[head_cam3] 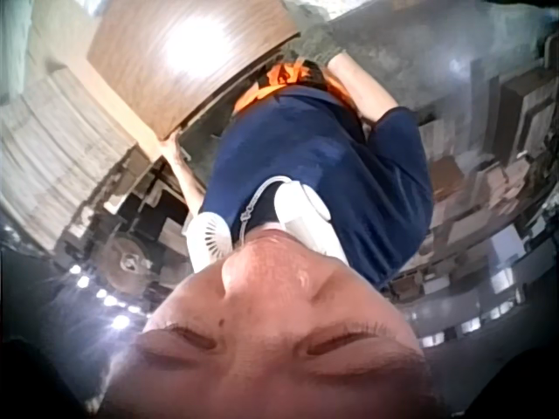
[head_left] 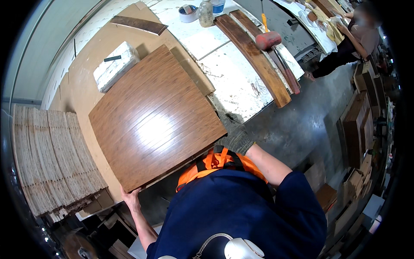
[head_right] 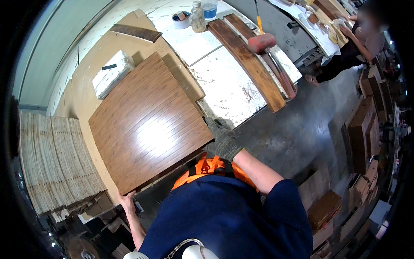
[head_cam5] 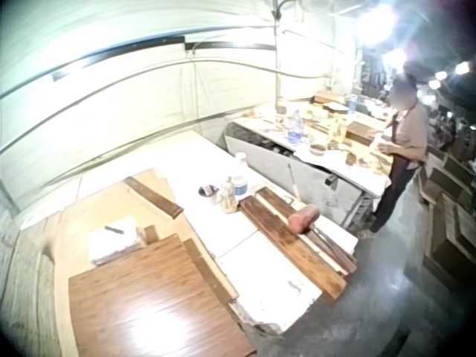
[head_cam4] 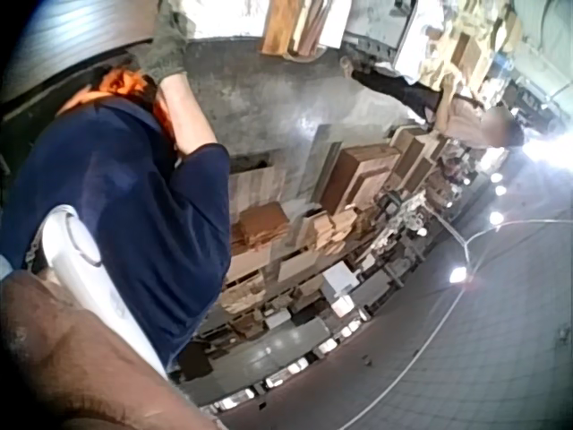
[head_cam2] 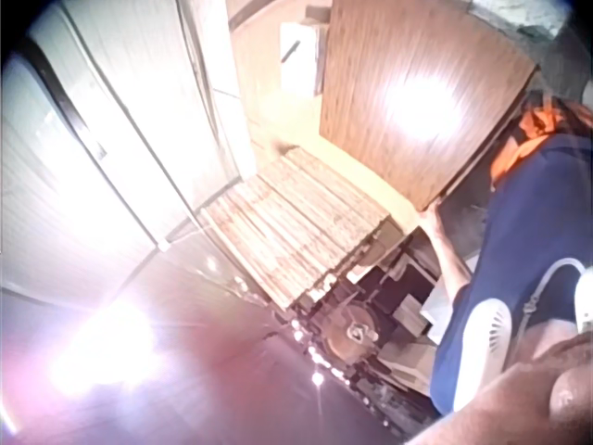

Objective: The person marks a wood panel with a pencil and then rubs the surface of the panel by hand.

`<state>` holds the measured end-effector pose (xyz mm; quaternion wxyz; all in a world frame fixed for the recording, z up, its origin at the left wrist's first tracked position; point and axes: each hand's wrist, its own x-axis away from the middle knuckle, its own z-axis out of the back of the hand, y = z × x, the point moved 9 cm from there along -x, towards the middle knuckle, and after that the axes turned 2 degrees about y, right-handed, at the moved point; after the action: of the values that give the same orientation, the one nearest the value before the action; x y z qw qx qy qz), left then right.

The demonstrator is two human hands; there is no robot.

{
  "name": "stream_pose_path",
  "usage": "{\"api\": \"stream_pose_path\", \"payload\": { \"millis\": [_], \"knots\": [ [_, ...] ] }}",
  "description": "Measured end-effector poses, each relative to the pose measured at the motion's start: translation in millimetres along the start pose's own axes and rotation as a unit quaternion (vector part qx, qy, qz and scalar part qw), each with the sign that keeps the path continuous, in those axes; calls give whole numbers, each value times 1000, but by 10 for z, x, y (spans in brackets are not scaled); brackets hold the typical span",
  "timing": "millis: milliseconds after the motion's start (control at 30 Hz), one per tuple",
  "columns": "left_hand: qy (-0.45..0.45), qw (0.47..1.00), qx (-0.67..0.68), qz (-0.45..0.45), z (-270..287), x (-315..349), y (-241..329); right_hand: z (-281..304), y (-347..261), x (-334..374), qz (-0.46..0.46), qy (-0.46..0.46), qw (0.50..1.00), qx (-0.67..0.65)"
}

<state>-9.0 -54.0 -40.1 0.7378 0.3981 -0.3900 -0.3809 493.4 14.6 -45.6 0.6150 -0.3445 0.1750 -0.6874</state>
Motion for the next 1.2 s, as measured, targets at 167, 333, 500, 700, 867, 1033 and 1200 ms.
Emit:
{"api": "stream_pose_path", "payload": {
  "millis": [167,333,500,700,867,1033,1200],
  "knots": [
    [-1,1000,12,-12,11,5,-12,60,-29,59,46,46,997,-28],
    [36,991,120,-57,-15,182,2,77,-1,180,81,112,989,-58],
    [39,988,136,-54,6,176,-74,147,-60,193,78,131,986,-63],
    [24,992,119,-38,19,90,-102,205,-124,171,84,131,987,-43],
    [27,993,110,-25,40,80,-120,174,-103,156,79,118,988,-54],
    [36,996,80,-24,1,95,-22,148,-81,137,75,110,991,-31],
    [28,993,100,-48,-30,113,-44,129,-67,155,78,100,989,-70]
  ]
}}
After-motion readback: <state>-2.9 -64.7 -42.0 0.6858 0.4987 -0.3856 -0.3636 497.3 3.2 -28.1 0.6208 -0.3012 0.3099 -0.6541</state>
